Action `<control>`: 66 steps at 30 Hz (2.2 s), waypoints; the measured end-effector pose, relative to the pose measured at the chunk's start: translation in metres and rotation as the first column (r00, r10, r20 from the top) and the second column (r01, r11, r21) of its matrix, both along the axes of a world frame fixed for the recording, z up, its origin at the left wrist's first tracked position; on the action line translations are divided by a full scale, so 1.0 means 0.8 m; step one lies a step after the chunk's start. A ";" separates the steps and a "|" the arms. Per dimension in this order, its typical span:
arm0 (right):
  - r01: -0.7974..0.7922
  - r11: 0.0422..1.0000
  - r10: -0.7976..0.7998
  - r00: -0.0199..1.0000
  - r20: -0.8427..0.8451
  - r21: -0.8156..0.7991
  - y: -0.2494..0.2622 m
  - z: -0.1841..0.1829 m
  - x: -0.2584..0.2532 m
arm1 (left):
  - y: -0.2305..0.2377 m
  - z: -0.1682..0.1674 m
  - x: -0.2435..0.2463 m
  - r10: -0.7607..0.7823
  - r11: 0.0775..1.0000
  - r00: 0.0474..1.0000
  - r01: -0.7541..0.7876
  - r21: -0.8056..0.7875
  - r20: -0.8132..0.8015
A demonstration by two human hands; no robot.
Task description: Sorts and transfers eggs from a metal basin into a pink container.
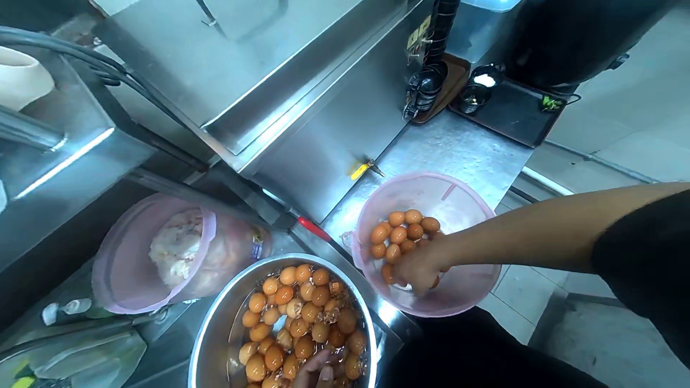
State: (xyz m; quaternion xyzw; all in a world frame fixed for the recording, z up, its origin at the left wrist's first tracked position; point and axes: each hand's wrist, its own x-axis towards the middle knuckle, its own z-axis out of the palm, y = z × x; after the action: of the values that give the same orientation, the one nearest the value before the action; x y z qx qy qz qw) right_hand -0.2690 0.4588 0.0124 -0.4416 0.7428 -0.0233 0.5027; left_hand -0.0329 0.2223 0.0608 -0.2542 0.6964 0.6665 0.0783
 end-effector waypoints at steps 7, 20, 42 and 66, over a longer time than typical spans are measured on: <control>-0.024 0.989 0.026 1.000 0.011 -0.144 0.007 -0.010 0.010 | 0.004 0.021 -0.013 -0.015 0.989 0.999 0.009 -0.146 -0.041; 0.106 0.936 -0.271 0.824 -0.498 -0.334 -0.011 0.141 0.014 | -0.108 -0.041 0.003 0.039 0.721 0.841 0.350 -0.597 0.540; 0.269 0.954 -0.165 0.844 -0.511 0.136 -0.225 -0.026 0.206 | -0.005 -0.077 0.031 -0.127 0.567 0.739 0.601 -0.563 0.661; 0.244 0.950 -0.280 0.943 -0.182 -0.196 -0.200 -0.030 0.134 | -0.019 -0.081 0.031 -0.198 0.838 0.903 0.358 -0.412 0.382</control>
State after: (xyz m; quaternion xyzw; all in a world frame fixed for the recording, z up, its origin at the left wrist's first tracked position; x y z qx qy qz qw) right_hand -0.1616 0.2990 -0.0116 -0.3800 0.8386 -0.1074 0.3752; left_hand -0.0082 0.2072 -0.0038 -0.2660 0.8447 0.4066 0.2246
